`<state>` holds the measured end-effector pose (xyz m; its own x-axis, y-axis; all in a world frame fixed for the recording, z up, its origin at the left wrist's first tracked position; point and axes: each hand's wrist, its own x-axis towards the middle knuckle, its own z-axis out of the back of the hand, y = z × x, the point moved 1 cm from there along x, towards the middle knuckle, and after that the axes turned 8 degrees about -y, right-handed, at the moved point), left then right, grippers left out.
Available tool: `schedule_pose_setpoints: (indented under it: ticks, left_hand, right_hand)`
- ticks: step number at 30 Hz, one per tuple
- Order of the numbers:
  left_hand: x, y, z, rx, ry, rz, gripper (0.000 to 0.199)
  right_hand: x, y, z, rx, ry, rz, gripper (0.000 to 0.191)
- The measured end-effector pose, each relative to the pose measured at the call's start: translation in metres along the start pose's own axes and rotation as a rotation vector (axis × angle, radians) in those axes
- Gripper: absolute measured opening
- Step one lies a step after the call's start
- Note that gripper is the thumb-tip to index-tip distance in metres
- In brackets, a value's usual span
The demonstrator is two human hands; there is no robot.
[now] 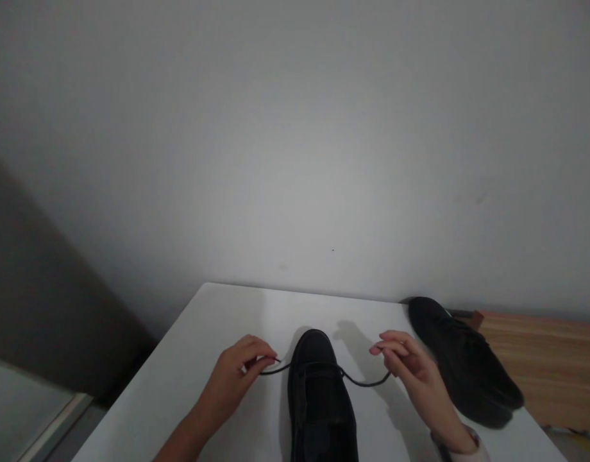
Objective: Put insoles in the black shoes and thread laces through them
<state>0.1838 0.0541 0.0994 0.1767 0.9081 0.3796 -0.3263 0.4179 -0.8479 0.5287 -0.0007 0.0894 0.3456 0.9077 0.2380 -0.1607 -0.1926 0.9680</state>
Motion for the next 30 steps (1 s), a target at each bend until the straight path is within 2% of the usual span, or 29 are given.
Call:
schedule_pose_setpoints:
  ticks: [3, 7, 10, 14, 22, 30]
  left_hand:
    - [-0.017, -0.006, -0.017, 0.056, 0.121, -0.092, 0.014]
    - [-0.029, -0.010, -0.030, 0.124, 0.116, -0.203, 0.018]
    - [-0.030, -0.013, -0.034, 0.175, 0.097, -0.183, 0.016]
    - [-0.028, -0.017, -0.035, 0.226, 0.108, -0.145, 0.012]
    - [-0.029, -0.023, -0.036, 0.224, 0.163, -0.156, 0.014]
    - [-0.030, -0.026, -0.041, 0.299, 0.031, -0.232, 0.015]
  right_hand:
    - [-0.009, 0.004, -0.008, -0.028, 0.177, -0.016, 0.019]
    - [-0.014, 0.000, -0.017, -0.055, 0.276, -0.009, 0.022]
    - [-0.014, -0.002, -0.023, -0.060, 0.316, 0.011, 0.020]
    - [-0.015, 0.004, -0.029, -0.094, 0.387, 0.107, 0.018]
    - [-0.018, 0.011, -0.032, -0.163, 0.415, 0.143, 0.018]
    - [-0.020, 0.012, -0.034, -0.238, 0.414, 0.165, 0.019]
